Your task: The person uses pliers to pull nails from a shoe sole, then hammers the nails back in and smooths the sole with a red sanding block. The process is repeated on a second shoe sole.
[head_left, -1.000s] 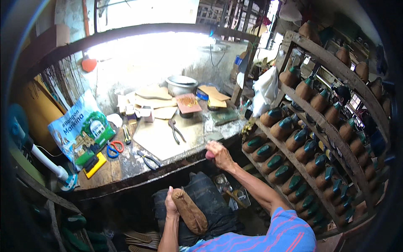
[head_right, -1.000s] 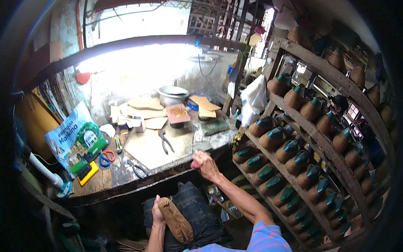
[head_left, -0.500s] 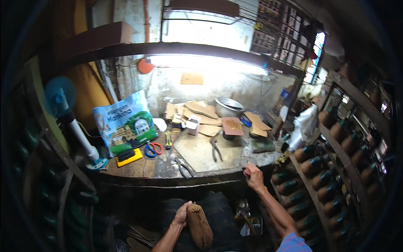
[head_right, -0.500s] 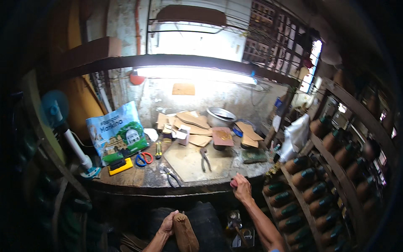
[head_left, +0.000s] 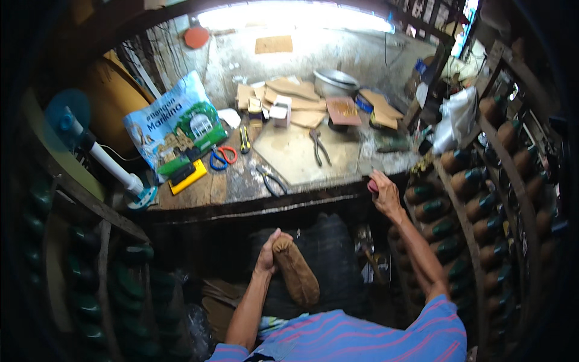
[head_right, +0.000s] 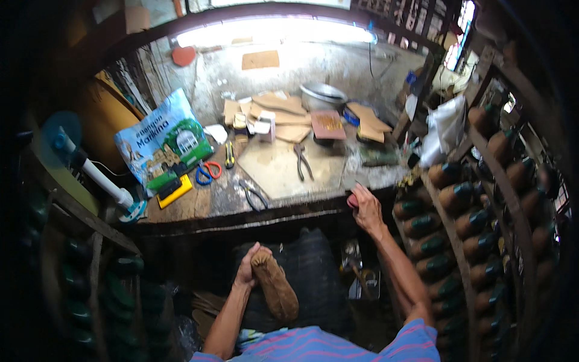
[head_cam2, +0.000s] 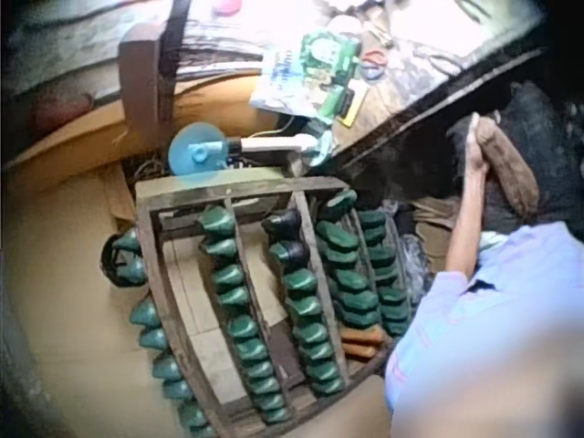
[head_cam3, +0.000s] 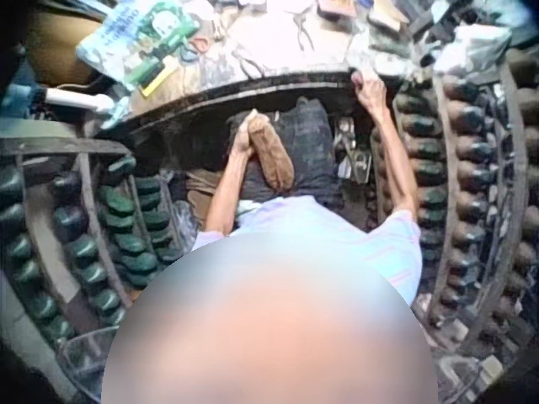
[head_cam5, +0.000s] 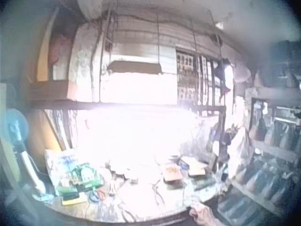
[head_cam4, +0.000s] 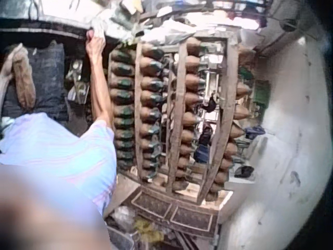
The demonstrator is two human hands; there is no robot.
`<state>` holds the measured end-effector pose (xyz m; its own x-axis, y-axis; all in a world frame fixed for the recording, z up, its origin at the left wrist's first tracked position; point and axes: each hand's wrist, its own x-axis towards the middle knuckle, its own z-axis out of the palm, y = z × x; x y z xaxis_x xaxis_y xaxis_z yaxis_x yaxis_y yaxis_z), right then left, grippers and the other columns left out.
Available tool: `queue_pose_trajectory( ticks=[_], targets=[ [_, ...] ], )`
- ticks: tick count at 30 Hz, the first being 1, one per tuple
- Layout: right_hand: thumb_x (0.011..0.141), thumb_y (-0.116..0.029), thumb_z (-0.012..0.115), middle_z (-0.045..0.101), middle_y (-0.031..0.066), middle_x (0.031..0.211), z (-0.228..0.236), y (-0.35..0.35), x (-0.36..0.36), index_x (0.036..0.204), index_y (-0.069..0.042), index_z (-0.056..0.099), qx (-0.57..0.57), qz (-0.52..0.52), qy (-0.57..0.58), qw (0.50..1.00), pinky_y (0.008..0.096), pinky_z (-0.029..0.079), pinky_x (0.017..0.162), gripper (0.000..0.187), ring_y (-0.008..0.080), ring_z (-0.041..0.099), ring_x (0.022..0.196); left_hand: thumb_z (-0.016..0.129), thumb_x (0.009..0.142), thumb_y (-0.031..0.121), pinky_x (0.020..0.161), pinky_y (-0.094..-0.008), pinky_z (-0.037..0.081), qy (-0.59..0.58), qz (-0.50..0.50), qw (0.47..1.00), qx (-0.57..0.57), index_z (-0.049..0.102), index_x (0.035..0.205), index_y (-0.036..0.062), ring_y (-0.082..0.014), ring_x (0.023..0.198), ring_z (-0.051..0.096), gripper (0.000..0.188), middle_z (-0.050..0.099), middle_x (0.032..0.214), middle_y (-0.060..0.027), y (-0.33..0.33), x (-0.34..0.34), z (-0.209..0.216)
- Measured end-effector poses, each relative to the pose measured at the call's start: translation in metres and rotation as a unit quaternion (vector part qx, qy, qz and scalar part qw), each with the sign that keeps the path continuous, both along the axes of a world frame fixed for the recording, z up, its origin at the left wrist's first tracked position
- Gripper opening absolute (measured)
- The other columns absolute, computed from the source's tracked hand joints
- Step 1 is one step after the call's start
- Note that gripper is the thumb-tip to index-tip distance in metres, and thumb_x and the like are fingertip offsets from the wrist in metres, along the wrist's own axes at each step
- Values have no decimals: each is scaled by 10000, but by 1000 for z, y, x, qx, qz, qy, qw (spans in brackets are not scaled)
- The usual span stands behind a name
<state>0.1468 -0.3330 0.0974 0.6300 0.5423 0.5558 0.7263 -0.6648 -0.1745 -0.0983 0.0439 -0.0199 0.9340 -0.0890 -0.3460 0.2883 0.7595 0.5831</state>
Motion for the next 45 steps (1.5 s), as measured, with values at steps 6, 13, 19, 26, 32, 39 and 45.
queue_pose_trajectory(
  ticks=[6, 13, 19, 26, 32, 39, 45],
  targets=[
    [870, 91, 697, 615, 282, 1622, 5, 5, -6, 1373, -2, 698, -123, -116, 59, 984, 518, 475, 1285, 511, 467, 576, 1526, 583, 1167, 522, 778, -406, 662, 9, -6, 1000, -4, 768, 1083, 40, -245, 799, 790, 523, 798, 916, -127, -1, 2, -1],
    [902, 75, 675, 614, 273, 1629, -2, 15, -7, 1395, 16, 715, -113, -93, 51, 988, 517, 461, 1306, 499, 450, 564, 1548, 557, 1168, 562, 814, -461, 673, 15, 2, 999, 39, 748, 1080, 42, -289, 819, 792, 561, 791, 917, -157, -1, 8, -7],
    [876, 77, 687, 625, 291, 1604, -3, 18, -8, 1336, 6, 726, -99, 34, 44, 994, 515, 473, 1295, 467, 460, 567, 1540, 552, 1170, 551, 803, -444, 672, 11, 5, 999, 36, 747, 1067, 41, -278, 811, 792, 555, 790, 911, -148, 0, 6, -5],
    [740, 133, 741, 652, 250, 1588, 14, 23, 7, 1378, -28, 691, -118, 52, 95, 987, 487, 505, 1274, 660, 428, 602, 1509, 585, 1160, 547, 798, -422, 665, 11, 2, 1000, 28, 763, 1058, 41, -252, 807, 790, 546, 794, 905, -137, -3, 5, 4],
    [792, 73, 735, 693, 300, 1481, 18, 27, 10, 1272, -2, 705, -122, -18, 120, 985, 515, 563, 1173, 487, 482, 640, 1423, 598, 1157, 533, 775, -387, 655, 2, 6, 1000, 21, 776, 1062, 37, -218, 793, 771, 535, 792, 914, -108, 0, 4, 3],
    [1004, -39, 729, 799, 212, 1076, 23, 15, 51, 1219, -32, 775, 14, -52, 201, 978, 469, 613, 921, 220, 374, 797, 1011, 530, 1202, 532, 858, -353, 625, 12, 21, 998, 63, 789, 1078, 73, -167, 859, 762, 542, 802, 961, -53, -28, 9, -6],
    [991, -153, 828, 737, 15, 991, -10, 20, 79, 1123, -61, 776, 634, -289, 267, 665, 408, 683, 795, 170, 180, 729, 976, 510, 1194, 605, 840, -363, 640, -10, 24, 998, 55, 778, 1083, 82, -175, 841, 759, 598, 789, 944, -51, -42, 11, -19]
  ],
)
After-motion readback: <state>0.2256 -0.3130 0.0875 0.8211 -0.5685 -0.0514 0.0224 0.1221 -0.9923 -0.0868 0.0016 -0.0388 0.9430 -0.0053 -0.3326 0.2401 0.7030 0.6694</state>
